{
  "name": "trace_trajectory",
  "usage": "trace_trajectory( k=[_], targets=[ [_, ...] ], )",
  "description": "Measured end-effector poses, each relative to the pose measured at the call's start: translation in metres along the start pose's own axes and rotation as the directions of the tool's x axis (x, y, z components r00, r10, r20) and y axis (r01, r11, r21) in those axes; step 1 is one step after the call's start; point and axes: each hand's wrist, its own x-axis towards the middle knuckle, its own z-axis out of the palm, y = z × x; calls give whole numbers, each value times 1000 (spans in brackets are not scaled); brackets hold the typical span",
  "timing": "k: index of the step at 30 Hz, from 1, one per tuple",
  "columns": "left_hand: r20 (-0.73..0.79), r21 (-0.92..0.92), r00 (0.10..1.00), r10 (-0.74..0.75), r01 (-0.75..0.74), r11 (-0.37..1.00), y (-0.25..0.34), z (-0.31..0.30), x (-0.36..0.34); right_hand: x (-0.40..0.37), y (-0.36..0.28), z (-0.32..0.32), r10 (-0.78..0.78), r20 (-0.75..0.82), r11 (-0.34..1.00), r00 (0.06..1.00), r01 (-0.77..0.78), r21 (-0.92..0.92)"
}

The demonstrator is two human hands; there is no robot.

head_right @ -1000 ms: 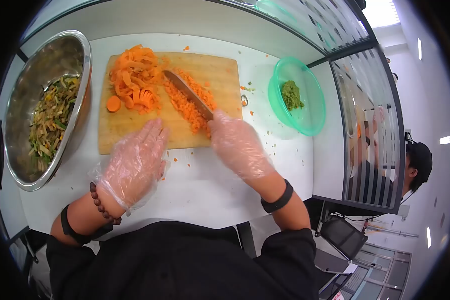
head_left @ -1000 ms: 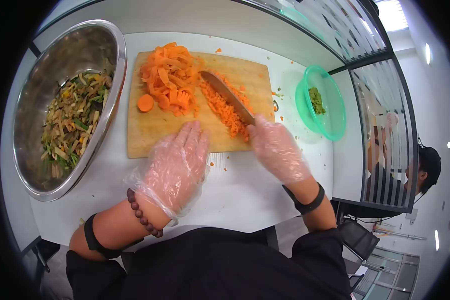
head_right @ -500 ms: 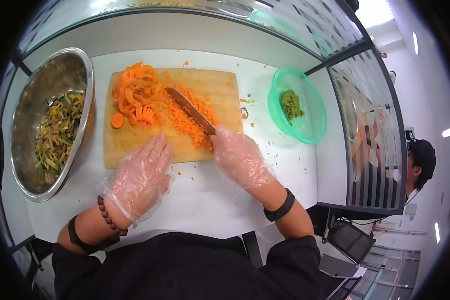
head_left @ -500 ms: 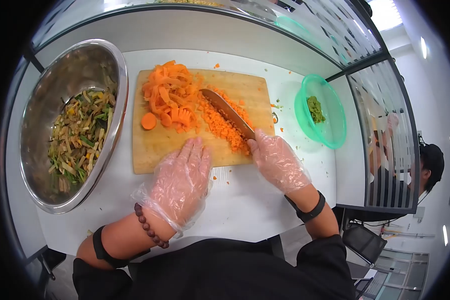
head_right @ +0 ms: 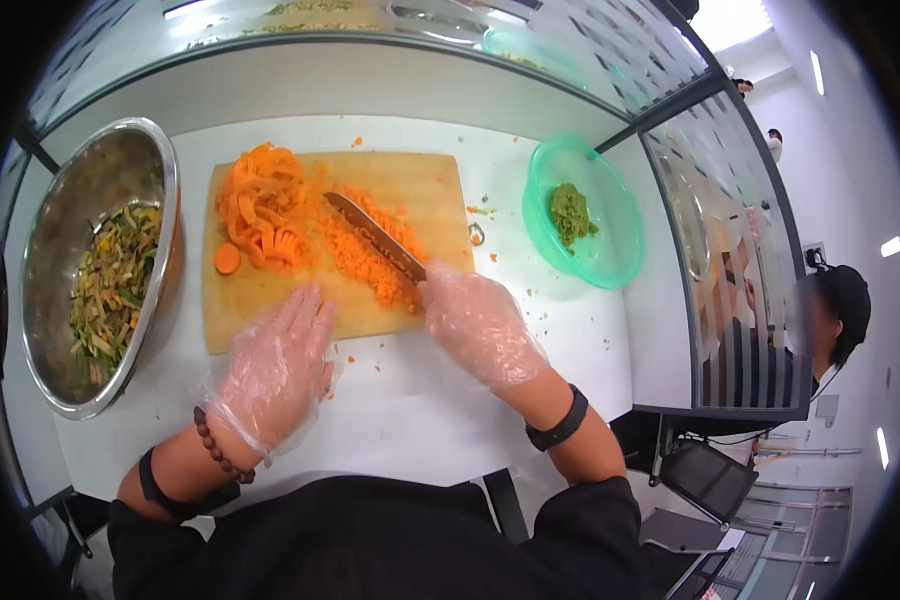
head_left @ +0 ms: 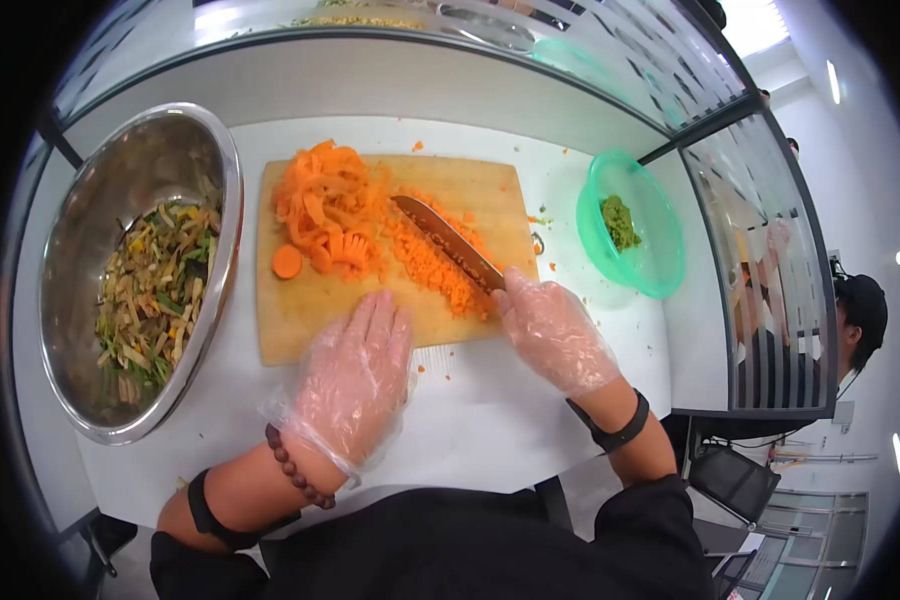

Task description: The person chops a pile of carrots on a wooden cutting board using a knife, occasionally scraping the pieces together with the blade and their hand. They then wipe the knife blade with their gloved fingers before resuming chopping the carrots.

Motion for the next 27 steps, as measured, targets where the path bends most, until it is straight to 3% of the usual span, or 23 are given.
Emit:
trace_trajectory(
  k=[4,7,11,14,17,20,23,27],
  targets=[
    [38,54,999,13,-15,998,-1,-1,-1,-23,3,-13,-159,-180,985,971,144,-94],
    [26,54,1000,10,-12,999,-1,2,-1,-38,-13,-21,16,67,994,998,-9,-112],
    [28,43,1000,8,-9,999,-2,1,-1,-36,-9,4,-24,165,993,986,43,-112],
    [24,23,1000,6,-6,1000,-1,0,-2,-19,-4,5,-14,137,999,990,19,-38],
    [14,29,1000,17,-17,999,-2,1,-2,-5,7,8,36,99,996,994,-28,-80],
    [5,15,1000,12,-12,1000,-3,3,-3,-10,7,-6,-25,40,999,999,26,-19],
    [-6,16,1000,15,-15,1000,-3,4,-2,-13,-1,-18,60,64,998,996,-60,2],
    [-2,21,1000,20,-20,1000,-3,2,-2,-12,-1,-2,22,88,1000,996,-21,-18]
  ],
)
